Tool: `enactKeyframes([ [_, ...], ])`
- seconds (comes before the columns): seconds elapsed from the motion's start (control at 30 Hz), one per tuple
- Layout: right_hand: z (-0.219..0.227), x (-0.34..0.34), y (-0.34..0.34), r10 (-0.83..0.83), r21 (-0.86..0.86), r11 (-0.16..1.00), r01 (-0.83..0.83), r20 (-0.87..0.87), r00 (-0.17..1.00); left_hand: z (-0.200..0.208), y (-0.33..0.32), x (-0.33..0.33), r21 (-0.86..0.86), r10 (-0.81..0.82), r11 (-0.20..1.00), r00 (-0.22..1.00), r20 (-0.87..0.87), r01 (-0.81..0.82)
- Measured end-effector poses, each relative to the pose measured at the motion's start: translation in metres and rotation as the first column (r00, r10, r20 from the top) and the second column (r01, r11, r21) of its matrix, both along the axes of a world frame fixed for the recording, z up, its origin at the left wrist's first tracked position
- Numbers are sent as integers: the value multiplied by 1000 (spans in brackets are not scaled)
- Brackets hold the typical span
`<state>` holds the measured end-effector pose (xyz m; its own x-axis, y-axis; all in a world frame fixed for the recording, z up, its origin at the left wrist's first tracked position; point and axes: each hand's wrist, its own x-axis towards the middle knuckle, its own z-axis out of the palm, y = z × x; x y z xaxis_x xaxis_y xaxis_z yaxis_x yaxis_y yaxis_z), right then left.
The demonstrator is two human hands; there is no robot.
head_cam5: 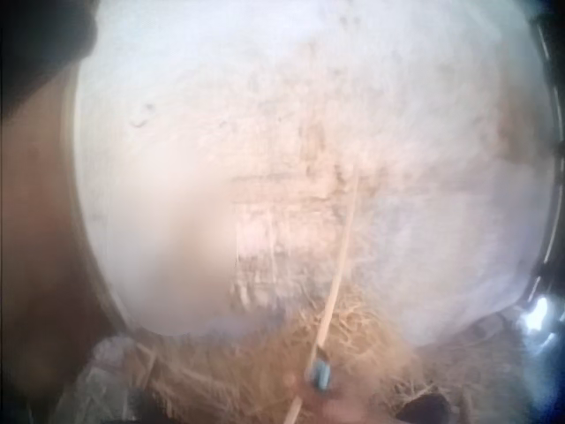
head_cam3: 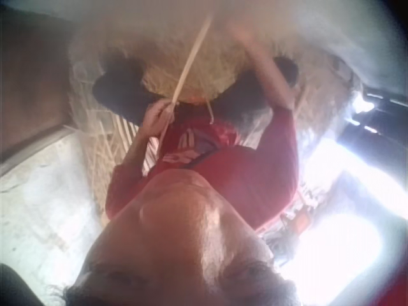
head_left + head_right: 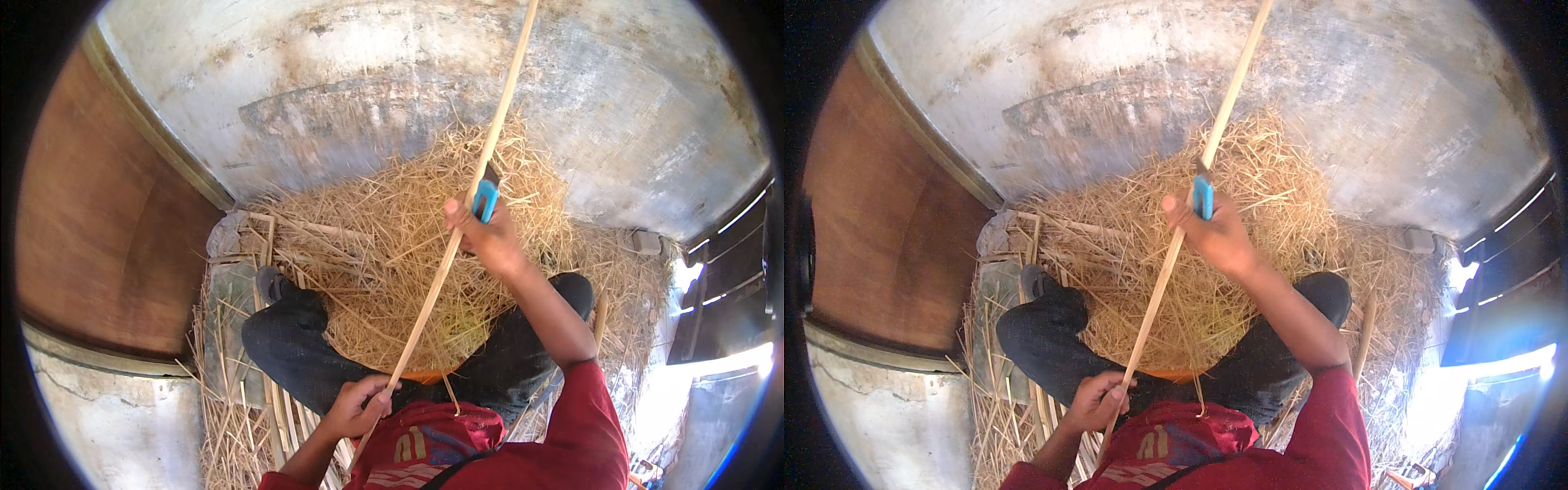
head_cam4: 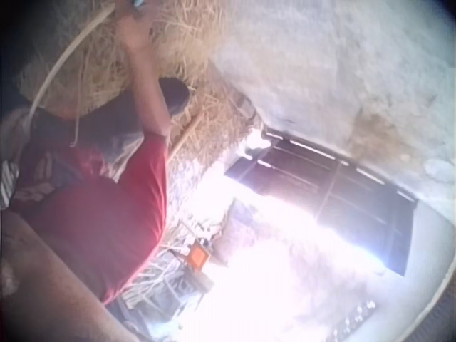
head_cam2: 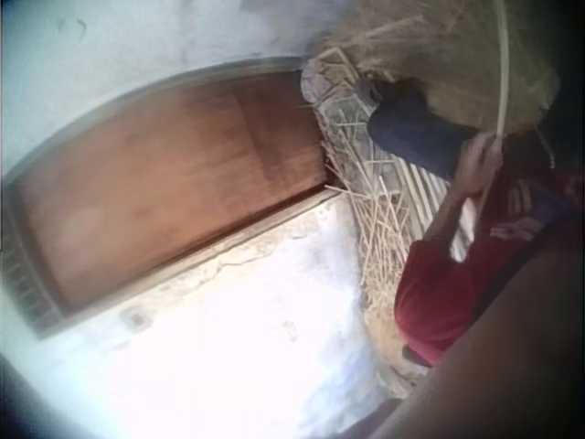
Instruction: The person sits cross-legged on a straw-covered floor and uses a knife to peel the outer layer off a long bamboo stick. They hold the stick with their left hand and scrape it with the knife in their right hand, repeating the motion along the length of the stick.
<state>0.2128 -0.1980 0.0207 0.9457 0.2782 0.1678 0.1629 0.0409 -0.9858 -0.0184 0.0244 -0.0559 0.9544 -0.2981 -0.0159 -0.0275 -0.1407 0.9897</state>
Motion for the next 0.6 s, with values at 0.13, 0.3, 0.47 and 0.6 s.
enactKeyframes([
  [0.13, -12, 8, 9, 142, 43, 989, -139, -87, 986, 25, -30, 71, -167, -1, 986, 1000, 19, 4],
  [0.3, -29, 30, -10, 253, -94, 962, -256, -44, 966, 38, -55, 131, -265, 94, 956, 988, -120, -124],
  [0.47, -27, 23, -42, 197, -701, 700, 133, 368, 909, 31, -58, 137, -113, 218, 967, 971, -95, -228],
  [0.6, -41, 2, -28, 280, -728, 640, 246, 519, 808, 35, -57, 134, -43, 253, 966, 967, -14, -253],
])
